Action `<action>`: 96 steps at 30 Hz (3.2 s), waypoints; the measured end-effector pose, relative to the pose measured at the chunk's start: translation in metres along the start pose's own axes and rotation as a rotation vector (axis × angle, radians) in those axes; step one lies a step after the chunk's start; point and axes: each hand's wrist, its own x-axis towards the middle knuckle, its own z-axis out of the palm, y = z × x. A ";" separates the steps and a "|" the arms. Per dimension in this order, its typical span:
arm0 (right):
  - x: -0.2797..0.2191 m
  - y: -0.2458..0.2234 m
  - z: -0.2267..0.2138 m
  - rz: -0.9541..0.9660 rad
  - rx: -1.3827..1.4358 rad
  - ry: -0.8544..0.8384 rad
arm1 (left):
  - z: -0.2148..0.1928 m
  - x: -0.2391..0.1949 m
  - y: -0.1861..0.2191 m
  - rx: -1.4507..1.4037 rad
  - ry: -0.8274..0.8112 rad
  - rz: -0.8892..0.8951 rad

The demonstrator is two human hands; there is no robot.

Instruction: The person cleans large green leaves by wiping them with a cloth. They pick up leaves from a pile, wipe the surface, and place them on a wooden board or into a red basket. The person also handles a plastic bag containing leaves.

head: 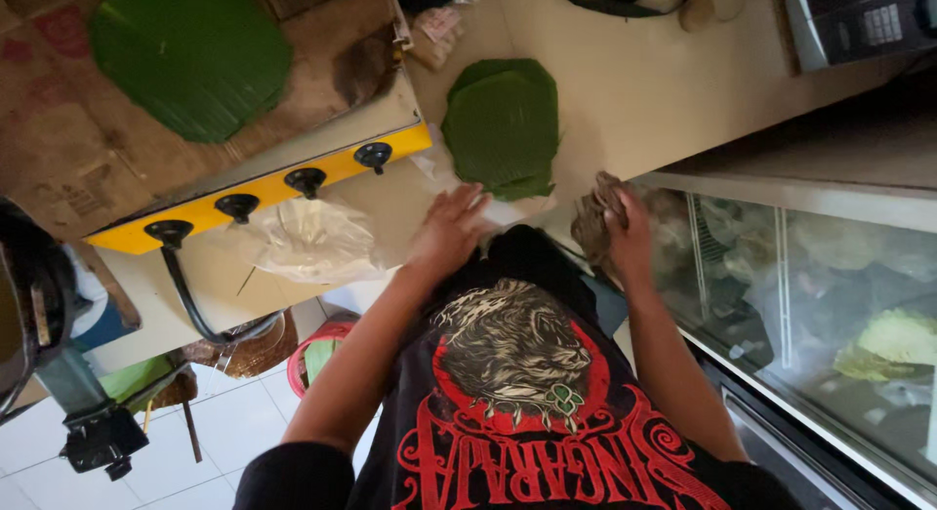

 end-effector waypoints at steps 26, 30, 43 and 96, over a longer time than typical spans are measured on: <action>0.222 -0.152 0.130 -1.164 -0.787 -0.769 | 0.104 0.066 0.029 0.371 -0.317 -0.490; 0.271 -0.154 0.149 -0.969 -0.649 -0.643 | 0.108 0.071 0.060 0.440 -0.245 -0.599; 0.207 -0.069 0.099 -1.441 -0.443 -0.687 | 0.131 0.091 0.095 0.246 -0.165 -0.797; 0.224 0.005 -0.034 -0.602 -0.330 -0.381 | 0.053 0.105 0.065 -0.301 0.765 -0.803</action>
